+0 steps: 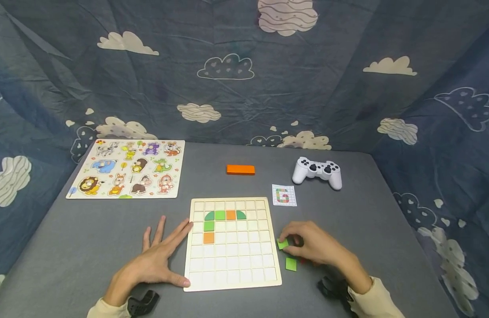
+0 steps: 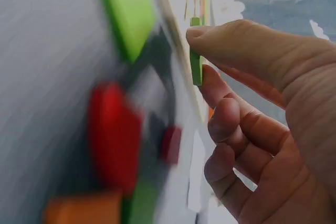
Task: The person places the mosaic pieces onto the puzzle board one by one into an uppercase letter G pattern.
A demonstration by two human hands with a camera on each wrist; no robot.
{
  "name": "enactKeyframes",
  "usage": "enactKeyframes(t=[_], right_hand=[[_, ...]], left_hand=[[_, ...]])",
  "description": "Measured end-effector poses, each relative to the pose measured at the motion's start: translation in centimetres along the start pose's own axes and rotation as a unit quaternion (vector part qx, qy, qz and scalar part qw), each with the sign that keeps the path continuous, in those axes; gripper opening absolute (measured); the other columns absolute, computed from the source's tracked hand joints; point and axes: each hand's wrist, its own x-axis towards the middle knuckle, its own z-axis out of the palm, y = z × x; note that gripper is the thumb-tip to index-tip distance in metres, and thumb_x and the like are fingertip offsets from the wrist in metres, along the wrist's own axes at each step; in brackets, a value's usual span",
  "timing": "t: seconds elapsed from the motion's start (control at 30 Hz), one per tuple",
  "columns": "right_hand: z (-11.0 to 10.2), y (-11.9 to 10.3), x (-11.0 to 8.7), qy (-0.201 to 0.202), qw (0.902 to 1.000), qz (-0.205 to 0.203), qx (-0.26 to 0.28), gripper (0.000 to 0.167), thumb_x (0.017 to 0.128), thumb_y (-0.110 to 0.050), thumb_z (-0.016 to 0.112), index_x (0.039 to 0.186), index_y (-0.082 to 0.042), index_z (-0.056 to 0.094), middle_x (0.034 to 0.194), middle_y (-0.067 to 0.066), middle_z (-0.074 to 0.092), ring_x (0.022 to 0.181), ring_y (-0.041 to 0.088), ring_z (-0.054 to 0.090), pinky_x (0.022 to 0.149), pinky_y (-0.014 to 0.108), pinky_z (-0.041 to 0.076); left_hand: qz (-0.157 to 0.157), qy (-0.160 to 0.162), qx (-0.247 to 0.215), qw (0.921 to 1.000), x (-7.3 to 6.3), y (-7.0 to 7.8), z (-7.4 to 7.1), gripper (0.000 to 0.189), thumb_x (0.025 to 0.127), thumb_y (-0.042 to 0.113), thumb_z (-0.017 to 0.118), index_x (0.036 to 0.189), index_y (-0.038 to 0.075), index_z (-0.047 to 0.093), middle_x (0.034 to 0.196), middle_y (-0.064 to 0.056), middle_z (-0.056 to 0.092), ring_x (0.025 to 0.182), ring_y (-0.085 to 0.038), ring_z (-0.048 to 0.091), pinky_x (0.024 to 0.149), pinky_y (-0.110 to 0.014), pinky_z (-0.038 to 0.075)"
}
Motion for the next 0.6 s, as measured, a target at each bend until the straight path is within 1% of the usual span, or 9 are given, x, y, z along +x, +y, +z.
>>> enactKeyframes(t=[0.07,0.2,0.3,0.4,0.47,0.6], right_hand=[[0.2,-0.6,0.9,-0.001,1.0000,-0.010,-0.002,0.016,0.084,-0.015,0.080,0.097,-0.021,0.074,0.086,-0.008,0.066,0.067,0.004,0.052,0.060,0.018,0.043],[0.8,-2.0,2.9,-0.004,0.9993,-0.036,0.004,0.015,0.085,-0.017,0.080,0.098,-0.021,0.073,0.087,-0.007,0.066,0.067,0.005,0.052,0.061,0.017,0.043],[1.5,-3.1,4.3,-0.004,0.9984,-0.055,0.014,0.014,0.085,-0.016,0.080,0.097,-0.020,0.074,0.088,-0.006,0.067,0.066,0.009,0.055,0.060,0.017,0.044],[2.3,-4.2,5.5,0.000,0.9974,-0.070,0.014,0.014,0.084,-0.016,0.080,0.096,-0.019,0.074,0.087,-0.006,0.067,0.066,0.012,0.057,0.060,0.016,0.044],[2.9,-5.0,6.2,0.001,0.9973,-0.073,0.001,0.013,0.083,-0.017,0.080,0.095,-0.019,0.074,0.088,-0.008,0.067,0.066,0.010,0.057,0.060,0.015,0.043],[4.0,-6.7,7.4,0.002,0.9974,-0.065,-0.029,0.013,0.082,-0.021,0.080,0.094,-0.020,0.075,0.089,-0.010,0.067,0.067,0.007,0.054,0.062,0.015,0.041]], left_hand=[[-0.002,-0.001,0.002,1.0000,0.0,0.0,0.0,0.136,0.054,0.066,0.089,0.162,0.026,0.017,0.170,-0.003,0.010,0.146,-0.050,-0.028,0.105,-0.074,-0.023],[-0.004,-0.003,0.003,1.0000,0.0,0.0,-0.1,0.136,0.054,0.067,0.088,0.162,0.026,0.017,0.170,-0.003,0.011,0.147,-0.050,-0.027,0.105,-0.074,-0.023],[-0.004,-0.001,0.001,1.0000,-0.1,0.0,-0.2,0.136,0.054,0.066,0.089,0.162,0.025,0.018,0.170,-0.003,0.011,0.146,-0.051,-0.027,0.105,-0.074,-0.023],[-0.002,0.002,-0.001,1.0000,-0.1,0.0,-0.2,0.136,0.054,0.065,0.089,0.162,0.025,0.018,0.170,-0.004,0.011,0.146,-0.051,-0.027,0.105,-0.074,-0.023],[0.001,0.003,-0.003,1.0000,-0.1,0.0,-0.2,0.136,0.054,0.064,0.090,0.162,0.024,0.018,0.170,-0.005,0.012,0.146,-0.052,-0.027,0.105,-0.074,-0.023],[0.004,0.005,-0.005,1.0000,-0.1,0.0,-0.1,0.136,0.053,0.063,0.090,0.162,0.025,0.018,0.170,-0.005,0.012,0.146,-0.052,-0.026,0.104,-0.075,-0.023]])
